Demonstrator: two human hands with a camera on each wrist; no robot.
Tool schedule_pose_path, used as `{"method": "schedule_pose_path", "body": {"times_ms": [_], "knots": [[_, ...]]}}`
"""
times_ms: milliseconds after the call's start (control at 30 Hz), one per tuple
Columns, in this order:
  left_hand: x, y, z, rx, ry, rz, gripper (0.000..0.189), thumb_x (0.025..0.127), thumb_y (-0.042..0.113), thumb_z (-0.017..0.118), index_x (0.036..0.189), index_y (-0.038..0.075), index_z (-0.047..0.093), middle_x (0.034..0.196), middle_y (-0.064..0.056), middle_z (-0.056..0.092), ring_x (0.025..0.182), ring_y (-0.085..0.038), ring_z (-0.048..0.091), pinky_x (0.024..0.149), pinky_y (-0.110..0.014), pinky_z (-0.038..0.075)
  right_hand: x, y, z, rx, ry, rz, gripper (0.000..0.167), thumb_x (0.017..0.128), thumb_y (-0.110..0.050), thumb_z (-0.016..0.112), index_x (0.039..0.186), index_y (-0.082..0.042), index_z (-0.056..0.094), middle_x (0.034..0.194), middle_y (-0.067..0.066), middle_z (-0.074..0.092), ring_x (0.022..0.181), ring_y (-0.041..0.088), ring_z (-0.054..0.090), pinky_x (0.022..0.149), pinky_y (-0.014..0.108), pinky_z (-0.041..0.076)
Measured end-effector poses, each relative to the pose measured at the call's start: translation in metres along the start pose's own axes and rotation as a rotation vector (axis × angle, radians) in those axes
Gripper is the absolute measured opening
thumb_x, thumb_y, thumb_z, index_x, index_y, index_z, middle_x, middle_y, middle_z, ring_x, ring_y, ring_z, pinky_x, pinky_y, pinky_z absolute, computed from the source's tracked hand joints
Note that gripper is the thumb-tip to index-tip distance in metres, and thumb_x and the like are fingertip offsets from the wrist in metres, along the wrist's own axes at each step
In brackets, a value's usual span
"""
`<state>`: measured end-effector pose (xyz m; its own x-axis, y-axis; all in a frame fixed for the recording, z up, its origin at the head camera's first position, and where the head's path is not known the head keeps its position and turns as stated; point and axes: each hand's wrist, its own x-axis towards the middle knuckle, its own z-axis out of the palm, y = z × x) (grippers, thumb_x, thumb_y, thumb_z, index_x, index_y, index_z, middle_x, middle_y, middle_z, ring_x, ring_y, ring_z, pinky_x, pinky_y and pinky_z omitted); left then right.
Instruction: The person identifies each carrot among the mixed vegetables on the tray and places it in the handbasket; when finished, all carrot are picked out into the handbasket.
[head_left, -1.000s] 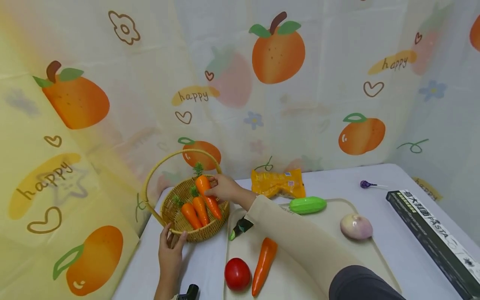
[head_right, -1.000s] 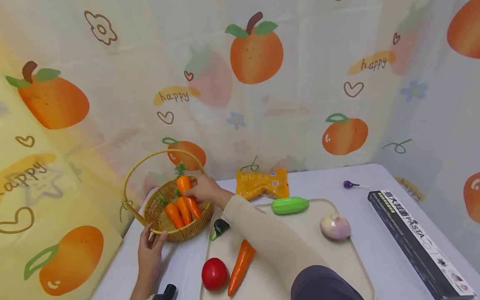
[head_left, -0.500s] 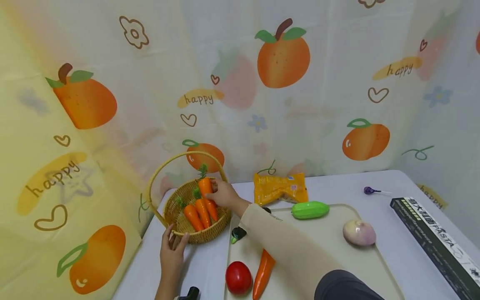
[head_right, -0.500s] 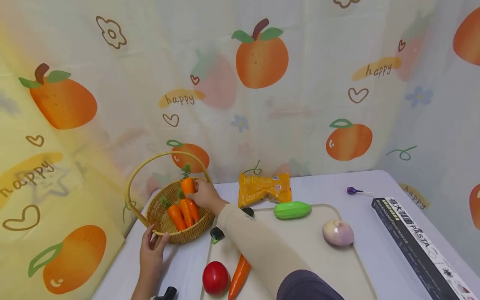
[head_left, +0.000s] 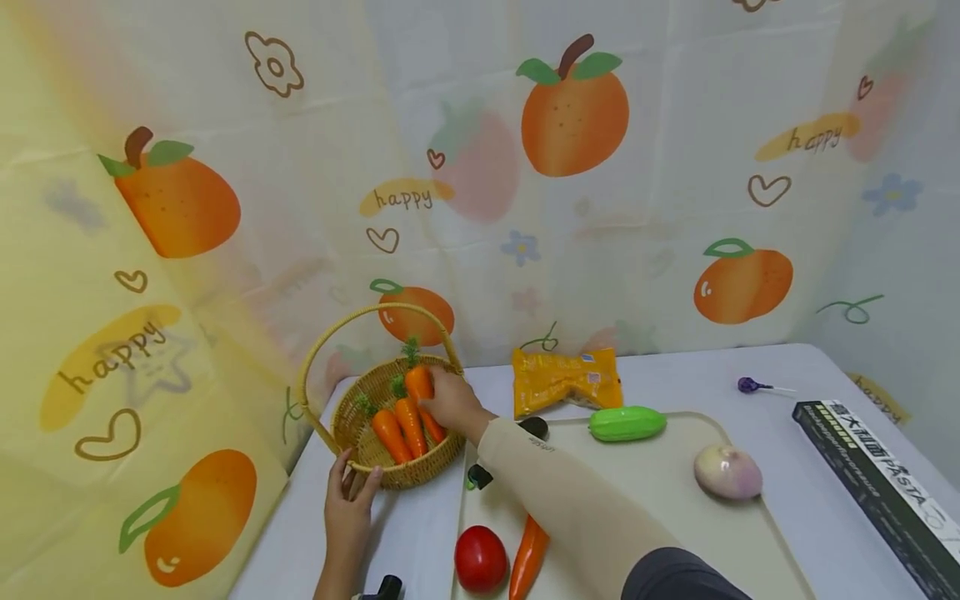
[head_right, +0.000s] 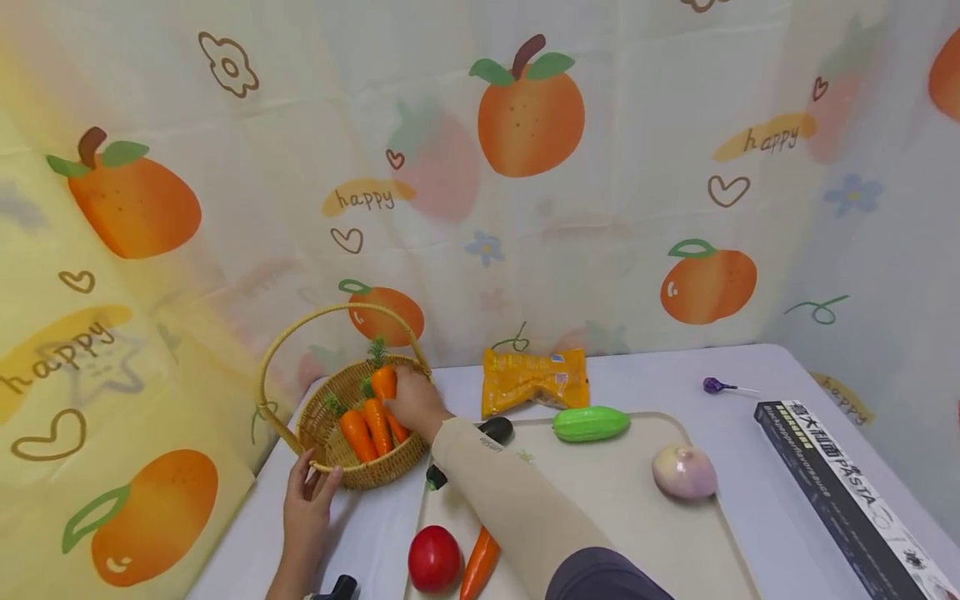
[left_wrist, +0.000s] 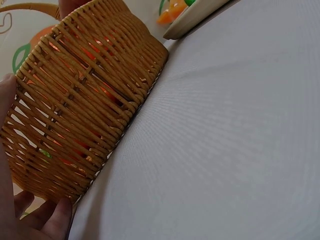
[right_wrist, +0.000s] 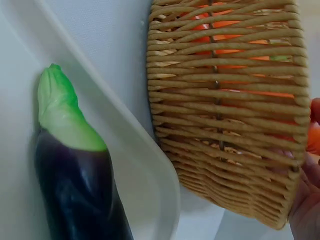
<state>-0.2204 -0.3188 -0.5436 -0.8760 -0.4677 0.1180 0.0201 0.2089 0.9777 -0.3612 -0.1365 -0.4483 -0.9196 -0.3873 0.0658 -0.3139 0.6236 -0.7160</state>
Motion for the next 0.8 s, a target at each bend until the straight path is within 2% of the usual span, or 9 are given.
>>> {"method": "schedule_pose_path", "body": {"times_ms": [67, 233, 367, 467, 567, 667, 800], "knots": [[0.000, -0.001, -0.001, -0.003, -0.002, -0.008, 0.071, 0.092, 0.027, 0.070, 0.152, 0.018, 0.031, 0.157, -0.010, 0.021, 0.138, -0.035, 0.032, 0.081, -0.007, 0.042, 0.001, -0.001, 0.004, -0.055, 0.015, -0.014, 0.064, 0.093, -0.029, 0.068, 0.146, -0.007, 0.040, 0.129, 0.008, 0.060, 0.111, 0.021, 0.059, 0.094, 0.035, 0.049], [0.000, -0.001, -0.002, -0.007, -0.005, 0.000, 0.073, 0.091, 0.029, 0.070, 0.152, 0.017, 0.031, 0.158, -0.011, 0.020, 0.138, -0.036, 0.032, 0.081, -0.006, 0.042, 0.003, -0.003, 0.011, -0.188, 0.051, -0.022, 0.062, 0.091, -0.032, 0.070, 0.140, -0.002, 0.045, 0.116, 0.011, 0.064, 0.100, 0.023, 0.063, 0.085, 0.035, 0.053], [0.000, 0.000, -0.001, -0.010, -0.006, 0.020, 0.073, 0.090, 0.029, 0.071, 0.150, 0.013, 0.033, 0.156, -0.013, 0.024, 0.136, -0.037, 0.034, 0.081, -0.007, 0.042, 0.004, -0.002, 0.011, -0.238, 0.045, -0.008, 0.064, 0.091, -0.033, 0.070, 0.141, -0.002, 0.045, 0.120, 0.011, 0.063, 0.100, 0.025, 0.064, 0.085, 0.035, 0.054], [0.000, 0.001, 0.000, -0.003, -0.001, 0.021, 0.070, 0.091, 0.027, 0.071, 0.150, 0.013, 0.034, 0.156, -0.013, 0.025, 0.136, -0.037, 0.035, 0.081, -0.008, 0.043, 0.001, 0.001, 0.010, -0.188, 0.035, -0.021, 0.063, 0.091, -0.031, 0.070, 0.143, -0.004, 0.045, 0.127, 0.010, 0.061, 0.106, 0.024, 0.063, 0.088, 0.035, 0.052], [0.001, 0.001, 0.000, 0.007, 0.006, 0.013, 0.069, 0.092, 0.025, 0.070, 0.149, 0.014, 0.034, 0.156, -0.013, 0.025, 0.136, -0.036, 0.035, 0.082, -0.010, 0.044, -0.002, 0.003, 0.005, -0.064, 0.026, -0.043, 0.060, 0.092, -0.028, 0.069, 0.143, -0.007, 0.045, 0.126, 0.009, 0.062, 0.107, 0.023, 0.062, 0.089, 0.034, 0.052], [0.001, 0.000, -0.001, 0.021, 0.009, 0.001, 0.069, 0.092, 0.026, 0.071, 0.150, 0.016, 0.034, 0.156, -0.012, 0.025, 0.136, -0.035, 0.035, 0.087, -0.017, 0.045, -0.008, 0.006, -0.003, 0.043, 0.015, -0.074, 0.057, 0.093, -0.025, 0.068, 0.143, -0.009, 0.046, 0.119, 0.009, 0.064, 0.102, 0.020, 0.062, 0.084, 0.032, 0.053], [0.002, 0.000, 0.000, 0.032, 0.010, -0.006, 0.071, 0.091, 0.030, 0.071, 0.150, 0.017, 0.034, 0.156, -0.011, 0.026, 0.136, -0.035, 0.035, 0.093, -0.029, 0.042, -0.018, 0.012, -0.019, 0.061, 0.010, -0.122, 0.054, 0.093, -0.025, 0.068, 0.142, -0.011, 0.048, 0.116, 0.007, 0.064, 0.095, 0.017, 0.061, 0.077, 0.028, 0.052]]}}
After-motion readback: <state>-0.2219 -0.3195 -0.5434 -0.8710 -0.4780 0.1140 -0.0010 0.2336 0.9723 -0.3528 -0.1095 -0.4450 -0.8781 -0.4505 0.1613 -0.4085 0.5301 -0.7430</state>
